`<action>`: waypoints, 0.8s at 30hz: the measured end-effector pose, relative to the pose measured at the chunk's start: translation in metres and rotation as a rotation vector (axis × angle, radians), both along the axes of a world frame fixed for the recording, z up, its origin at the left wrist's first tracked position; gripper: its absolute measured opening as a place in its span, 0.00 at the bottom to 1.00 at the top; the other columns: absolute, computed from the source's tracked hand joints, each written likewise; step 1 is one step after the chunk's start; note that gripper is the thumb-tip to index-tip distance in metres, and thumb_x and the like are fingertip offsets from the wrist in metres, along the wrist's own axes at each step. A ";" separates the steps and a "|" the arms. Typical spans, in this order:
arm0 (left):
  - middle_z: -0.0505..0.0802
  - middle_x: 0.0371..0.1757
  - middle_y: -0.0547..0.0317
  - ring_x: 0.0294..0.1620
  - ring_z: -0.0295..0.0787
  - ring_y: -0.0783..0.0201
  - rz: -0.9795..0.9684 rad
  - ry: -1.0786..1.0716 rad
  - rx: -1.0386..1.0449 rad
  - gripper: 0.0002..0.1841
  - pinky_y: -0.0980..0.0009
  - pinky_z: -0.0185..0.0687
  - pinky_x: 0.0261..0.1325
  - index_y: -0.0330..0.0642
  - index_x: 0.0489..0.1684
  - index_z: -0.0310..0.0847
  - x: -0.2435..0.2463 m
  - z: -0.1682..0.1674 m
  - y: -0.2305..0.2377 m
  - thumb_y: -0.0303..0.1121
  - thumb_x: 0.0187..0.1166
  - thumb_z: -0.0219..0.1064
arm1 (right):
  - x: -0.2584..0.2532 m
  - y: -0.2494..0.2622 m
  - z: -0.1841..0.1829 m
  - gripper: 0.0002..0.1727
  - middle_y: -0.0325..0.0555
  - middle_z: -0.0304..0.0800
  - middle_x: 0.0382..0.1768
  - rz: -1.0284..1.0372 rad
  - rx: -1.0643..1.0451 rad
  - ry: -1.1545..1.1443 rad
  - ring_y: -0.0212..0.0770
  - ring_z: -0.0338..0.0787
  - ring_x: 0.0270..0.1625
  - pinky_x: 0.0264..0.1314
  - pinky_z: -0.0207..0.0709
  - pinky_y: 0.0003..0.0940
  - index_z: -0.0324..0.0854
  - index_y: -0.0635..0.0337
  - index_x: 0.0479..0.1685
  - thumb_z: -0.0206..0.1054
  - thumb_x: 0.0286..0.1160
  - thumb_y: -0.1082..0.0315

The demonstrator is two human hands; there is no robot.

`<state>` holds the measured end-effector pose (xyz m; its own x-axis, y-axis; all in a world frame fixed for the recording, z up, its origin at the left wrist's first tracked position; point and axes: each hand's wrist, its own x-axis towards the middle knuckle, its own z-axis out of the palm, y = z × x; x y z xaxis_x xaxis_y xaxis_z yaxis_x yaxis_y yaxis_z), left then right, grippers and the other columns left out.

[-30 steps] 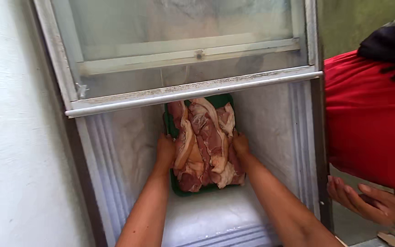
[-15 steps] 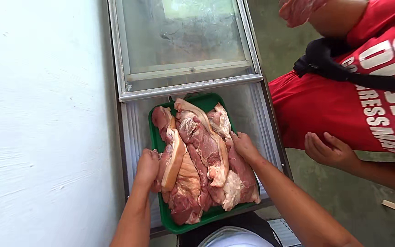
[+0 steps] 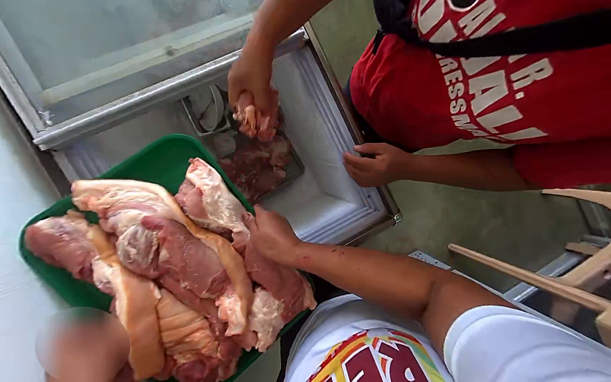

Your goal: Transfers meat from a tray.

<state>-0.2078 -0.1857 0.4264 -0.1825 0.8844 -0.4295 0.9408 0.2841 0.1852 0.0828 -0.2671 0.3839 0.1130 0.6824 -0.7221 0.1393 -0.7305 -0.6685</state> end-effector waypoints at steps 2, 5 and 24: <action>0.84 0.60 0.22 0.63 0.82 0.37 -0.018 0.045 0.001 0.25 0.42 0.72 0.69 0.18 0.67 0.70 0.002 -0.005 -0.010 0.38 0.92 0.44 | 0.002 -0.010 -0.004 0.25 0.61 0.90 0.55 -0.002 -0.019 -0.004 0.55 0.89 0.63 0.67 0.79 0.54 0.78 0.67 0.66 0.44 0.97 0.55; 0.84 0.60 0.21 0.64 0.81 0.34 -0.014 0.068 -0.007 0.25 0.39 0.70 0.70 0.18 0.67 0.71 0.003 -0.013 -0.031 0.38 0.92 0.44 | 0.002 -0.024 -0.009 0.25 0.61 0.90 0.55 0.006 -0.042 -0.025 0.55 0.90 0.62 0.67 0.79 0.54 0.78 0.67 0.66 0.45 0.97 0.54; 0.84 0.55 0.30 0.56 0.82 0.47 0.008 -0.057 0.062 0.23 0.47 0.75 0.63 0.21 0.65 0.70 -0.032 -0.040 -0.105 0.37 0.93 0.44 | -0.019 -0.064 -0.022 0.22 0.58 0.92 0.51 0.000 0.035 -0.131 0.57 0.92 0.59 0.59 0.83 0.60 0.82 0.61 0.63 0.50 0.95 0.54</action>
